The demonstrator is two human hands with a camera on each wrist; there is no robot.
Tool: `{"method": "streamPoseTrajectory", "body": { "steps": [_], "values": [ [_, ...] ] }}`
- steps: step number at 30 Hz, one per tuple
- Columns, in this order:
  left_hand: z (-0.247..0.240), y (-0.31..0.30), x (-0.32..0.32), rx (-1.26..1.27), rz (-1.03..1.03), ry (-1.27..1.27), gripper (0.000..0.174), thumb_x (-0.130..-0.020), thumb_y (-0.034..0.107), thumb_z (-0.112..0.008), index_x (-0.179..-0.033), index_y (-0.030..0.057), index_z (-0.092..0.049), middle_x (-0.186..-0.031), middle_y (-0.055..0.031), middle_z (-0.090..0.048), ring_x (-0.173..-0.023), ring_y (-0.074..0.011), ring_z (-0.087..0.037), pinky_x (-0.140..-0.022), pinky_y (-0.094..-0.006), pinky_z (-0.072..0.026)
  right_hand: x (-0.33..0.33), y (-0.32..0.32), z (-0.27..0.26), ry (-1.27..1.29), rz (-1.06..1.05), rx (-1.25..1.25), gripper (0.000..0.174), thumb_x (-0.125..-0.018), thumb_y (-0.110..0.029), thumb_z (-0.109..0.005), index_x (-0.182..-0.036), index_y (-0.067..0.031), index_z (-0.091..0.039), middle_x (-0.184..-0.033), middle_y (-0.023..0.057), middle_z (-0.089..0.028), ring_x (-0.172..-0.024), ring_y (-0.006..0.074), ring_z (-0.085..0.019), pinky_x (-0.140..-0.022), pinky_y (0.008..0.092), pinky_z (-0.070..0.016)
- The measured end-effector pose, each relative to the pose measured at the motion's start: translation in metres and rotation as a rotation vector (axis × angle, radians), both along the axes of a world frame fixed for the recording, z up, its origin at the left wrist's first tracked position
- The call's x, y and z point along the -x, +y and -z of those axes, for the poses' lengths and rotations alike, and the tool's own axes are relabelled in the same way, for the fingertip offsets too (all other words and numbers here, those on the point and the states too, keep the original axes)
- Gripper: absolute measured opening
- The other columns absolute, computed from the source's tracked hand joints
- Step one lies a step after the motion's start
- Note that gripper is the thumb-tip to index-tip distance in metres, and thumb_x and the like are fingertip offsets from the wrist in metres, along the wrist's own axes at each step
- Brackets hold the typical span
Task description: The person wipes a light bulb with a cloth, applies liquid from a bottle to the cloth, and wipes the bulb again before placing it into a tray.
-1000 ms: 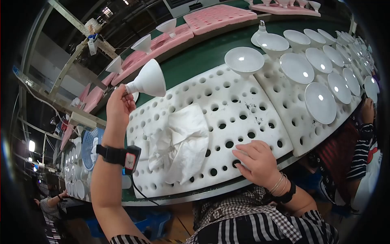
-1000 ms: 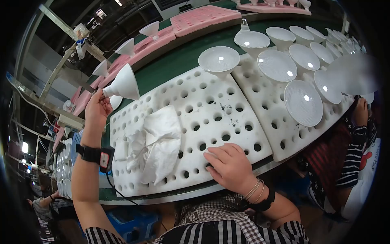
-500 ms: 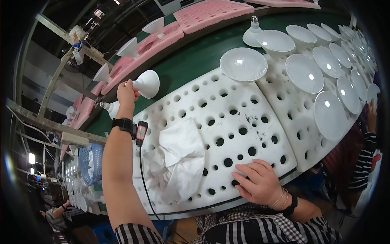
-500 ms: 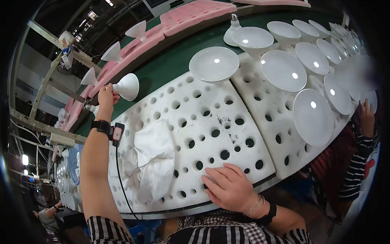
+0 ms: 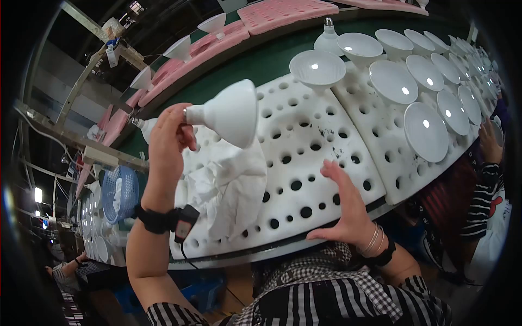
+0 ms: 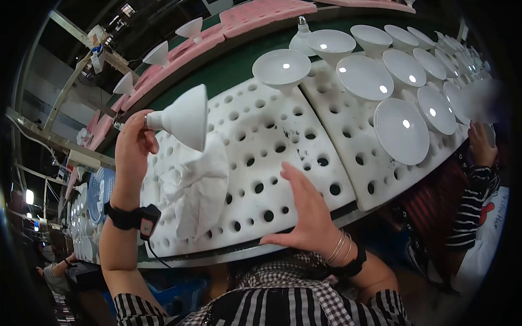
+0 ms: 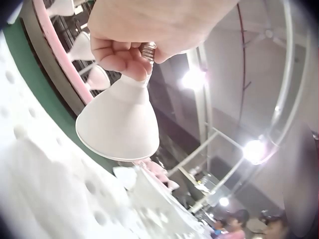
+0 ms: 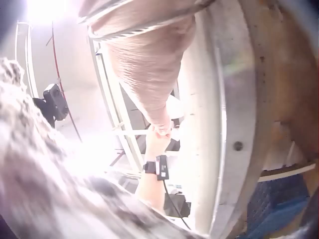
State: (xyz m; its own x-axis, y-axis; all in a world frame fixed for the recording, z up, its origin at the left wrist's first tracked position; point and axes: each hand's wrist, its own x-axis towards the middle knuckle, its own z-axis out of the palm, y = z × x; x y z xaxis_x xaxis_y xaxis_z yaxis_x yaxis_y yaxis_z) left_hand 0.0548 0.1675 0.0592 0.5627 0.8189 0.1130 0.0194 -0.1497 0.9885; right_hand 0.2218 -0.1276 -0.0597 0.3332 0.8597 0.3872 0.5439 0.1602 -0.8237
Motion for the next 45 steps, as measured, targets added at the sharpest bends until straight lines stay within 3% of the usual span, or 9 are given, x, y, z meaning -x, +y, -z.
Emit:
{"method": "streamPoseTrajectory", "body": {
  "steps": [2,6,10,21,23,31,33,37,45],
  "values": [
    [0.004,-0.062,0.013,0.085,0.096,-0.015,0.034,-0.1,0.029,-0.046,-0.114,0.0001,-0.059,-0.066,-0.002,-0.053,-0.052,-0.0104,-0.05,-0.046,-0.0231,-0.042,-0.005,0.001,0.008,0.346,-0.136,-0.058,0.154,-0.047,-0.053,-0.093,-0.153,-0.0028,0.006,-0.155,0.025,-0.017,-0.14,0.0375,-0.033,-0.115,0.0466,-0.0258],
    [0.033,-0.157,0.031,0.335,0.216,-0.084,0.03,-0.102,0.025,-0.048,-0.117,0.001,-0.057,-0.073,-0.0038,-0.056,-0.056,-0.0091,-0.053,-0.049,-0.0229,-0.0453,0.014,-0.007,-0.003,0.493,-0.227,-0.205,0.163,-0.039,-0.054,-0.095,-0.154,-0.0087,0.011,-0.158,0.0242,-0.006,-0.145,0.0346,-0.019,-0.117,0.045,-0.0183],
    [0.059,-0.19,0.042,0.417,0.232,-0.157,0.031,-0.102,0.027,-0.047,-0.116,0.0005,-0.056,-0.071,-0.0026,-0.055,-0.055,-0.0095,-0.053,-0.047,-0.023,-0.0455,0.029,-0.028,-0.005,0.584,-0.29,-0.157,0.163,-0.037,-0.052,-0.096,-0.154,-0.0089,0.009,-0.158,0.023,-0.009,-0.145,0.0301,-0.02,-0.116,0.0435,-0.0212],
    [0.051,-0.177,0.063,0.3,0.105,-0.09,0.033,-0.104,0.029,-0.045,-0.114,0.0011,-0.059,-0.063,-0.001,-0.052,-0.047,-0.0083,-0.047,-0.044,-0.0217,-0.0399,0.04,-0.006,-0.008,0.19,-0.277,-0.114,0.155,-0.045,-0.047,-0.096,-0.152,0.0004,0.006,-0.158,0.0215,-0.012,-0.147,0.0339,-0.013,-0.118,0.0427,-0.0161],
    [0.05,-0.173,0.064,0.264,0.043,-0.043,0.033,-0.103,0.029,-0.046,-0.113,0.0013,-0.059,-0.062,-0.0007,-0.051,-0.046,-0.0084,-0.045,-0.043,-0.022,-0.0394,0.036,0.003,-0.004,-0.074,-0.229,-0.14,0.162,-0.041,-0.047,-0.097,-0.152,-0.0042,0.013,-0.158,0.0229,-0.012,-0.142,0.0311,-0.027,-0.114,0.0433,-0.0259],
    [0.053,-0.151,0.062,0.326,0.115,-0.014,0.032,-0.103,0.029,-0.047,-0.114,0.0008,-0.059,-0.066,-0.0013,-0.053,-0.053,-0.0093,-0.05,-0.047,-0.0232,-0.0432,0.029,0.013,-0.001,0.179,-0.269,-0.097,0.149,-0.048,-0.037,-0.097,-0.154,-0.0032,0.002,-0.155,0.0194,-0.018,-0.144,0.031,-0.022,-0.118,0.042,-0.0188],
    [0.056,-0.131,0.074,0.068,0.125,-0.083,0.034,-0.103,0.03,-0.048,-0.112,0.0005,-0.061,-0.069,-0.0009,-0.054,-0.055,-0.0091,-0.051,-0.052,-0.0214,-0.0437,0.022,0.016,0.004,0.33,-0.324,-0.121,0.144,-0.05,-0.029,-0.096,-0.155,-0.006,0.001,-0.153,0.0163,-0.023,-0.141,0.0273,-0.028,-0.117,0.0412,-0.0217],
    [0.079,-0.031,0.132,-0.801,-0.442,0.6,0.029,-0.094,0.022,-0.059,-0.114,0.0017,-0.062,-0.097,-0.0132,-0.065,-0.085,-0.024,-0.062,-0.08,-0.0341,-0.0492,0.025,0.016,-0.003,0.531,-0.323,-0.032,0.139,-0.053,-0.024,-0.093,-0.155,-0.0075,-0.001,-0.152,0.0147,-0.024,-0.138,0.0255,-0.032,-0.117,0.0406,-0.023],
    [0.105,-0.006,0.165,-0.686,-0.298,0.993,0.034,-0.084,0.021,-0.065,-0.113,0.003,-0.062,-0.112,-0.0211,-0.062,-0.106,-0.0385,-0.058,-0.092,-0.042,-0.0447,0.022,0.019,-0.001,0.55,-0.335,-0.021,0.136,-0.054,-0.023,-0.091,-0.155,-0.0074,-0.001,-0.151,0.0149,-0.026,-0.138,0.0255,-0.033,-0.117,0.0401,-0.0227]
  ]
}}
